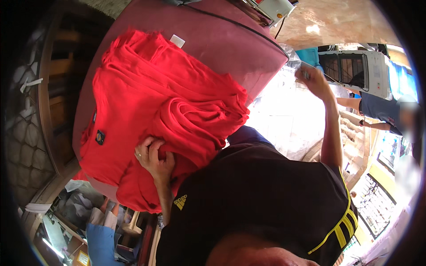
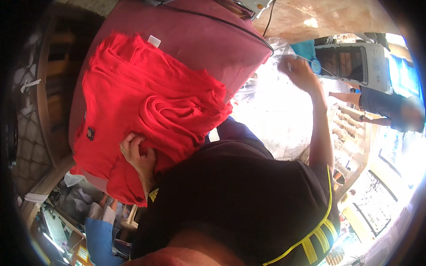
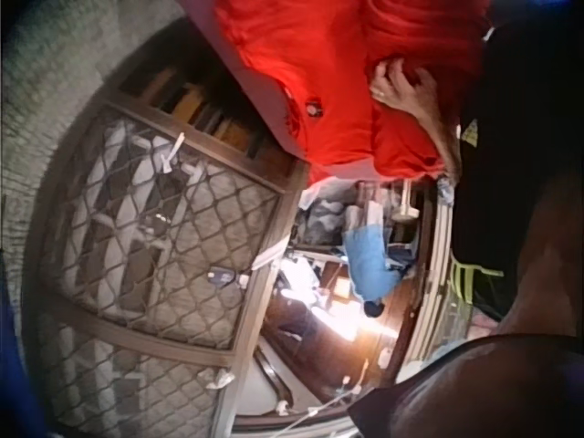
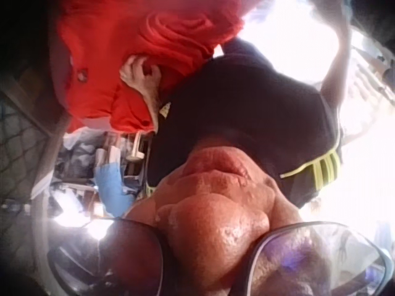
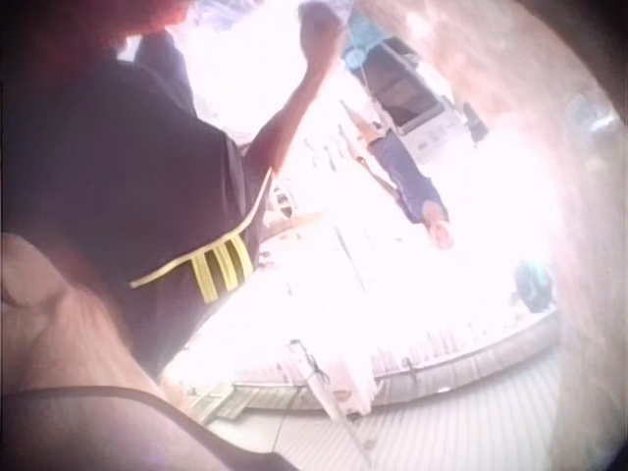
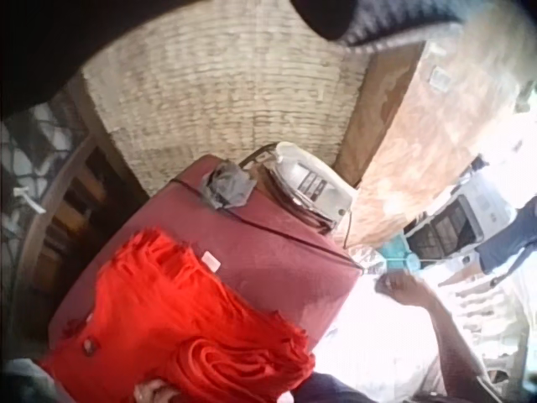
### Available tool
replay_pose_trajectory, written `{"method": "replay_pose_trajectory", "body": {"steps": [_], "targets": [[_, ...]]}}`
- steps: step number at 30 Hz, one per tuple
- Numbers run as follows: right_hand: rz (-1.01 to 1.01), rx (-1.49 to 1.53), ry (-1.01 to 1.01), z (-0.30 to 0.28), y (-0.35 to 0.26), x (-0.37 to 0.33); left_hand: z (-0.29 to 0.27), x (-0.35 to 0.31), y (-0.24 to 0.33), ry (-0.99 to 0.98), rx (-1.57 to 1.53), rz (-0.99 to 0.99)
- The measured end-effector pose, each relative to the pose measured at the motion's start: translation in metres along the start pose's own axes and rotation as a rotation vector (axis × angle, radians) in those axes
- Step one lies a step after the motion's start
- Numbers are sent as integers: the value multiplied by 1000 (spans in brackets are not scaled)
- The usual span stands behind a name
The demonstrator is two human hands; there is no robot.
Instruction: The person uses a small blade to trim loose threads and tags from a red shirt laid on a table. The person repeatedly picks at the fabric edges and cuts small fibers, occasionally adjusting the shirt's position to access different areas.
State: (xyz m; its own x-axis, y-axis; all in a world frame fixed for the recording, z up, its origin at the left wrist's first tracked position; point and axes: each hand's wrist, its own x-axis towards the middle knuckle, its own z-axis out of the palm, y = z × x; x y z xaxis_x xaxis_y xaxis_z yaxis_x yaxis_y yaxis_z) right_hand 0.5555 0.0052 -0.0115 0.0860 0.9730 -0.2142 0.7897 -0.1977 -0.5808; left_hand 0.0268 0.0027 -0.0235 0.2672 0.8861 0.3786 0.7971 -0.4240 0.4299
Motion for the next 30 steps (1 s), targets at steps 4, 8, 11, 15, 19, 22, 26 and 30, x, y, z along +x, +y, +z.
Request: {"method": "replay_pose_trajectory", "body": {"steps": [4,8,11,15,19,22,26,30], "targets": [[179,-61,32,21,-30,-25,-7,3,3,-20,-5,-22],[-93,91,260,47,-105,45,-7,3,-2,-9,1,-8],[-401,123,216,84,-140,96,-7,-4,-2,2,-9,-13],[-498,347,53,113,-229,82,-12,-13,9,-17,8,-21],[-722,392,-72,155,-258,62,-34,-33,38,-24,-127,-84],[-583,414,-99,160,-246,69,-63,-59,44,44,-96,-196],[-509,353,-7,141,-273,66,-108,-96,9,243,202,-322],[-742,392,-120,161,-343,35,-123,-137,-15,315,124,-549]]}}
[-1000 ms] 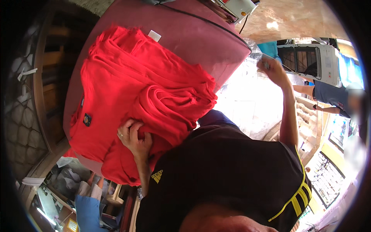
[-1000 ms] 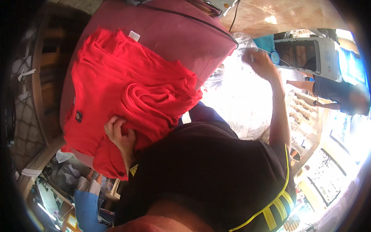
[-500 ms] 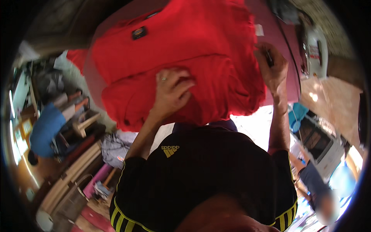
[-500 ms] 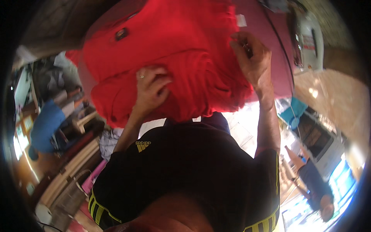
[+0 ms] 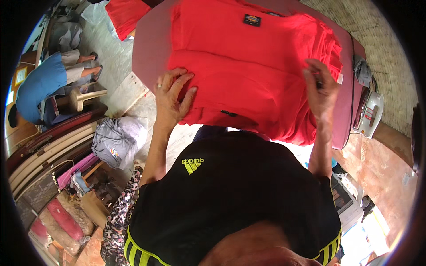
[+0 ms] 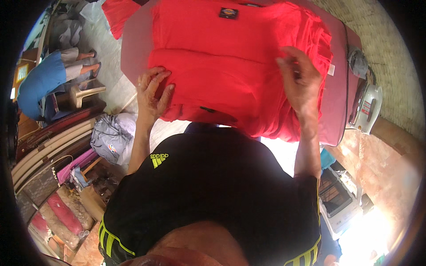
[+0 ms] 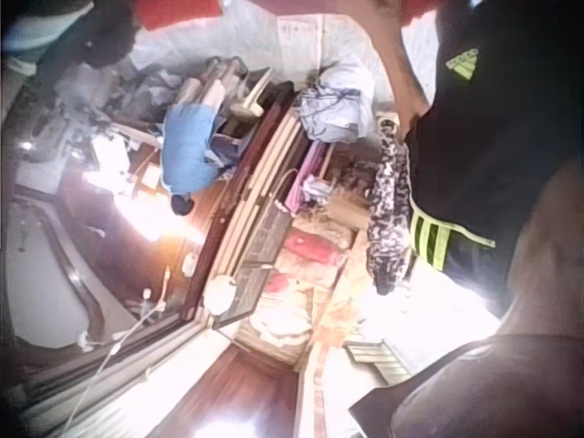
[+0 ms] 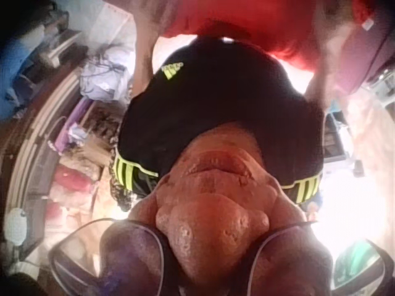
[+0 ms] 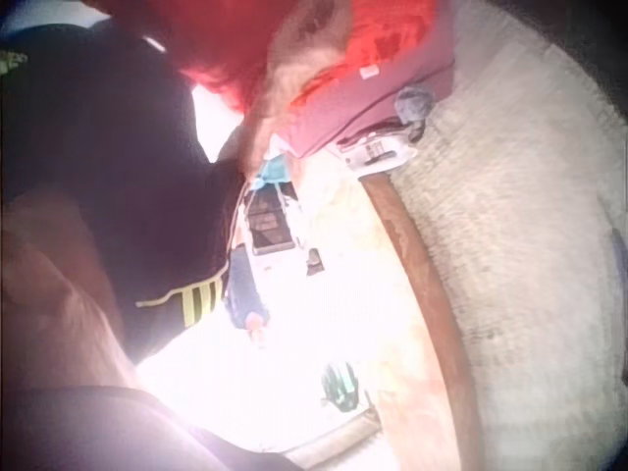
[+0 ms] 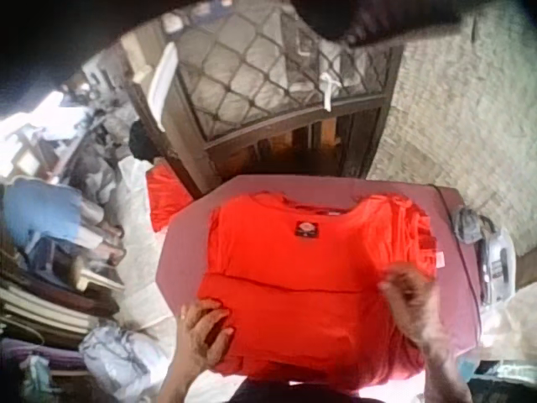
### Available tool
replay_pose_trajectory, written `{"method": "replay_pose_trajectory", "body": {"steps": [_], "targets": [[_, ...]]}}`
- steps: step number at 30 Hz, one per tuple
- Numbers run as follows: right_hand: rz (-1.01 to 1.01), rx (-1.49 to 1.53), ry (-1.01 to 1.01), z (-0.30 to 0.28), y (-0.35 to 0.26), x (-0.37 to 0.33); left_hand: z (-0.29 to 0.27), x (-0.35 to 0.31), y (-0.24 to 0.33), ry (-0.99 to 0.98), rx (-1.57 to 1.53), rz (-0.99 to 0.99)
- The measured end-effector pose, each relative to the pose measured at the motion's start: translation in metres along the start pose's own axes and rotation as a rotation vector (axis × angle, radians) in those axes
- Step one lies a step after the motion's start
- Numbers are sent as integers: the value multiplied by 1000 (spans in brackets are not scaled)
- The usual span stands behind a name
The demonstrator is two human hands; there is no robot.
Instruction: The person uses a small blade to trim loose threads and tags from a red shirt laid on a table. The person repeatedly picks at the fabric edges and cuts small fibers, occasionally adjusting the shirt's position to access different areas.
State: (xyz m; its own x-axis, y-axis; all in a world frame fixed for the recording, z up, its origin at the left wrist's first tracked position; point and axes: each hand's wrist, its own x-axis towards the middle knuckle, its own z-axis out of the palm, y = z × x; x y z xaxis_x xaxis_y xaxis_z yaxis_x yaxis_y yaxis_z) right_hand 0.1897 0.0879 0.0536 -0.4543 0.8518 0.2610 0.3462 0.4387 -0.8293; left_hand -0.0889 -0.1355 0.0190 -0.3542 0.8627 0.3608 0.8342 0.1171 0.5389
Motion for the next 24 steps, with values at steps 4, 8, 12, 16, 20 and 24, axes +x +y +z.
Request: {"method": "replay_pose_trajectory", "body": {"steps": [4,8,12,16,20,24], "targets": [[-260,-253,-369,58,29,14,-14,-12,-16,-3,-272,-1],[9,-97,-449,70,-12,41,-22,-4,-56,166,-480,-307],[-127,292,-517,149,-30,97,4,57,-98,371,-450,-229],[-2,510,-500,222,-18,116,46,94,-112,234,-473,-235],[101,509,-502,225,-19,110,23,80,-150,337,-551,-499],[156,585,-521,219,-15,109,-44,58,-221,379,-204,-611]]}}
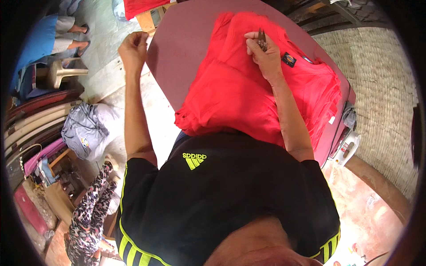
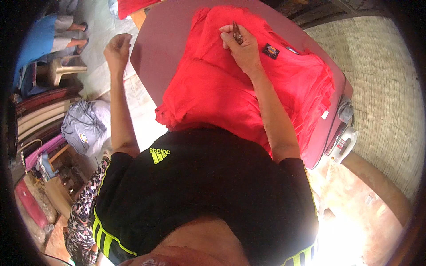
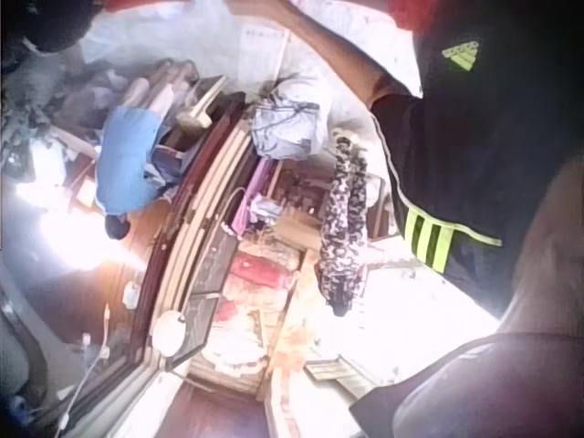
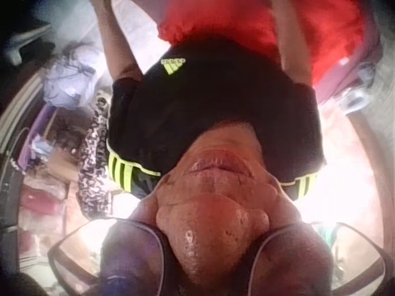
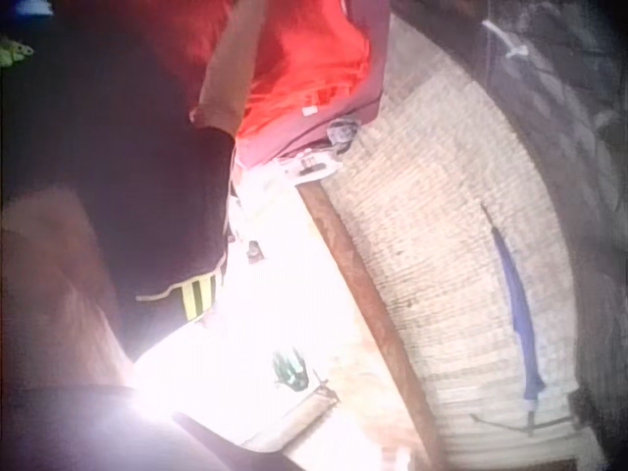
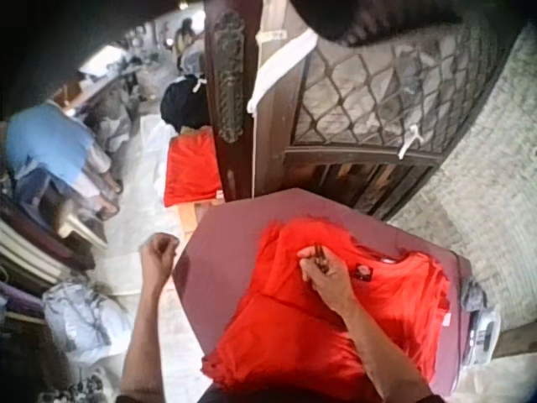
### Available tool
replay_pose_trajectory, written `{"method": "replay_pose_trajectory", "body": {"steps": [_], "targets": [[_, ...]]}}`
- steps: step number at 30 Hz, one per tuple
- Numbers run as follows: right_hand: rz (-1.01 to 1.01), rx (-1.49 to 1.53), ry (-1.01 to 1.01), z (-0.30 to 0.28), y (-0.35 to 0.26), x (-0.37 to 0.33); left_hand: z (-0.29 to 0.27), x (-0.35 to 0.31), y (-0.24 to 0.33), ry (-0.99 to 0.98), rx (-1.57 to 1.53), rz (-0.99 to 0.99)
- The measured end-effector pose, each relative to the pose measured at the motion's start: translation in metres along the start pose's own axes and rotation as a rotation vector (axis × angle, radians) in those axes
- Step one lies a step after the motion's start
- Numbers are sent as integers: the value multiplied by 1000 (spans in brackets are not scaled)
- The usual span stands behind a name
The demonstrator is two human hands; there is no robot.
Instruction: The person uses a small blade to trim loose threads and tags from a red shirt laid on a table. The person repeatedly picks at the fabric edges and cuts small fibers, occasionally adjusting the shirt's position to access different areas.
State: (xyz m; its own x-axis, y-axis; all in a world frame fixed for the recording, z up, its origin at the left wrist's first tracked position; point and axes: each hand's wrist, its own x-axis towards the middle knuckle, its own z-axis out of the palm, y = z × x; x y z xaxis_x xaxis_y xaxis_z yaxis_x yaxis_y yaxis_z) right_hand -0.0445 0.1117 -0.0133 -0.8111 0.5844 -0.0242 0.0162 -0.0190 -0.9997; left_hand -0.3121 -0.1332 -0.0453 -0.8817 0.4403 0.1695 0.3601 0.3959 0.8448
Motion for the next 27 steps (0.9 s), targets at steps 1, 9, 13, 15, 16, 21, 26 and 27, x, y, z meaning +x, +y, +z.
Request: {"method": "replay_pose_trajectory", "body": {"steps": [1,9,13,15,16,21,26,27], "targets": [[-13,44,-2,2,0,2,-1,-4,0,-14,-20,63],[-25,21,7,2,2,3,74,-81,74,-360,-293,320],[-14,20,23,1,3,3,79,-79,57,-120,-200,321],[-23,23,18,0,4,4,55,-59,42,39,-81,162],[-28,24,16,1,4,3,37,-45,21,120,-35,53],[-13,46,38,2,2,1,4,-41,-12,301,233,373],[-1,65,27,1,2,0,62,-74,42,25,163,564],[2,54,38,3,1,-1,65,-66,29,-12,116,553]]}}
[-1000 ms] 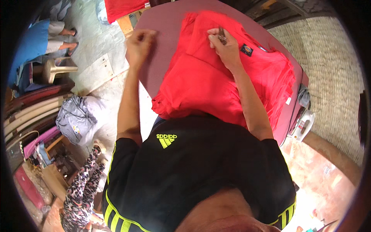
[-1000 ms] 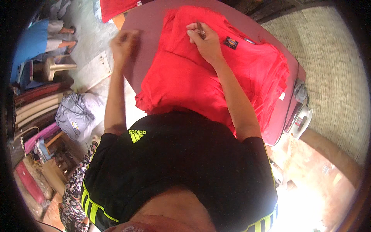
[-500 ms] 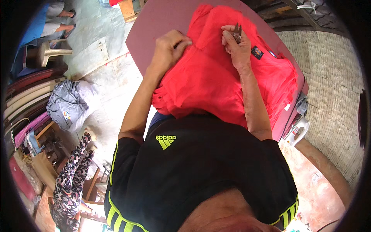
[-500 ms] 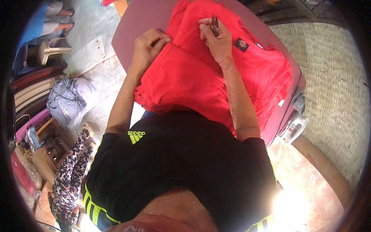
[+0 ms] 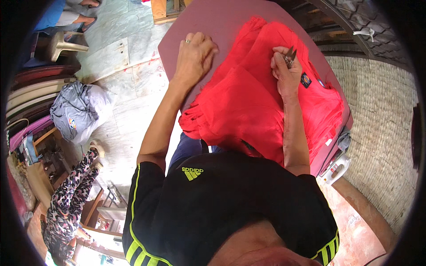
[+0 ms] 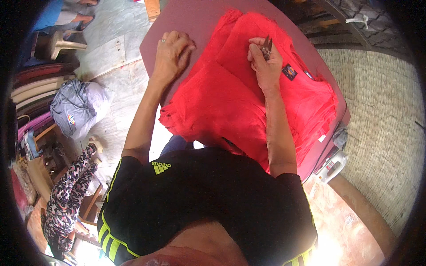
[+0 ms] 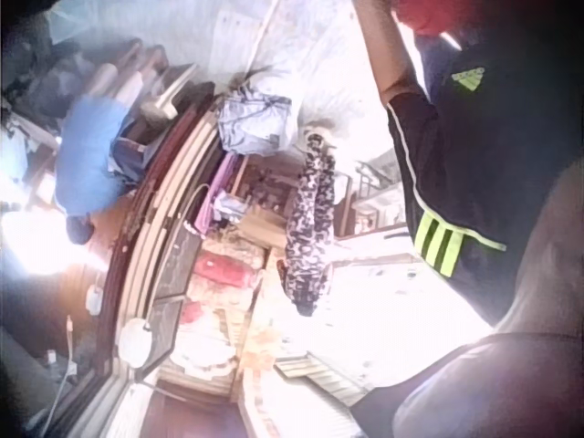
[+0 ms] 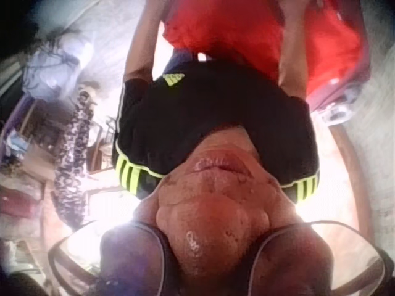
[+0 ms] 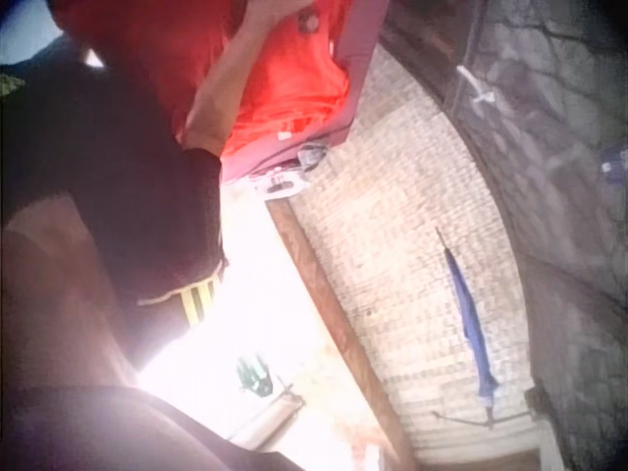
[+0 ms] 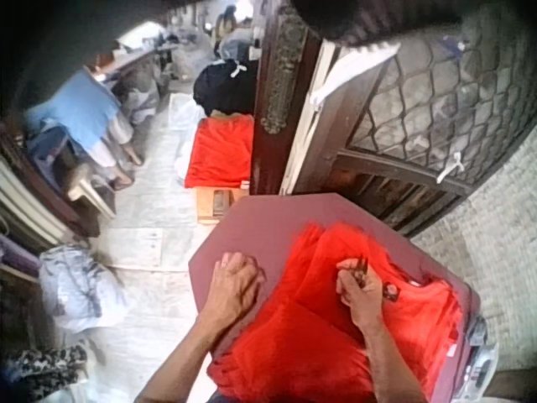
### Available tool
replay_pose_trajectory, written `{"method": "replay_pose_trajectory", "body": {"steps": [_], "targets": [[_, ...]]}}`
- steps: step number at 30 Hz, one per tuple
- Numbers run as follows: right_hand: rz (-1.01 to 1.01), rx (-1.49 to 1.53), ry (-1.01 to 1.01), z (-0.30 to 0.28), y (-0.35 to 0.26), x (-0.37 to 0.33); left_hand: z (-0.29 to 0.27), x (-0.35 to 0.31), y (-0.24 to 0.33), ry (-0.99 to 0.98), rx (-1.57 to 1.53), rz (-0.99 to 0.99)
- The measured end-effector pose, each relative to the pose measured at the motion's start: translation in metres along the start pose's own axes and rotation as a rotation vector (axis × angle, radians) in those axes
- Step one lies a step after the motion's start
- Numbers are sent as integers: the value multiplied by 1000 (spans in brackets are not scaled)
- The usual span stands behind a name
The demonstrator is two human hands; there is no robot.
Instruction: The person uses a small blade to trim loose threads and tags from a red shirt laid on a table. The person repeatedly picks at the fabric edges and cuts small fibers, occasionally adjusting the shirt's position to access different areas.
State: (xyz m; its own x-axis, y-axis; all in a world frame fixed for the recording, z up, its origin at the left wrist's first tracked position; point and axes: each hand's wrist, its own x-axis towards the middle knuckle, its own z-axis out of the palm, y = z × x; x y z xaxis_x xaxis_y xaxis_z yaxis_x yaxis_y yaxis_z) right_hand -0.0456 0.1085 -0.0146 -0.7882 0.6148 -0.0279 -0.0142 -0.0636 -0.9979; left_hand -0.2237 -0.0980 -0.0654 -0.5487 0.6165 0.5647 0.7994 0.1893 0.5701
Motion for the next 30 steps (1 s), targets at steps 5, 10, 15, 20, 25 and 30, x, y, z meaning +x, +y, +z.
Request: {"method": "replay_pose_trajectory", "body": {"steps": [5,10,15,20,25,30], "targets": [[-15,10,-1,-2,1,2,-34,13,-32,218,11,-172],[-20,-10,-12,-2,2,3,-22,1,-1,-104,111,43],[-39,7,-8,-3,1,2,-43,26,-67,45,172,-266],[-50,4,-35,-6,5,5,-18,42,-11,-33,2,59],[-50,6,-11,-4,3,2,2,41,-36,29,267,42],[-35,19,-25,-6,2,3,-46,37,-84,197,426,-122]]}}
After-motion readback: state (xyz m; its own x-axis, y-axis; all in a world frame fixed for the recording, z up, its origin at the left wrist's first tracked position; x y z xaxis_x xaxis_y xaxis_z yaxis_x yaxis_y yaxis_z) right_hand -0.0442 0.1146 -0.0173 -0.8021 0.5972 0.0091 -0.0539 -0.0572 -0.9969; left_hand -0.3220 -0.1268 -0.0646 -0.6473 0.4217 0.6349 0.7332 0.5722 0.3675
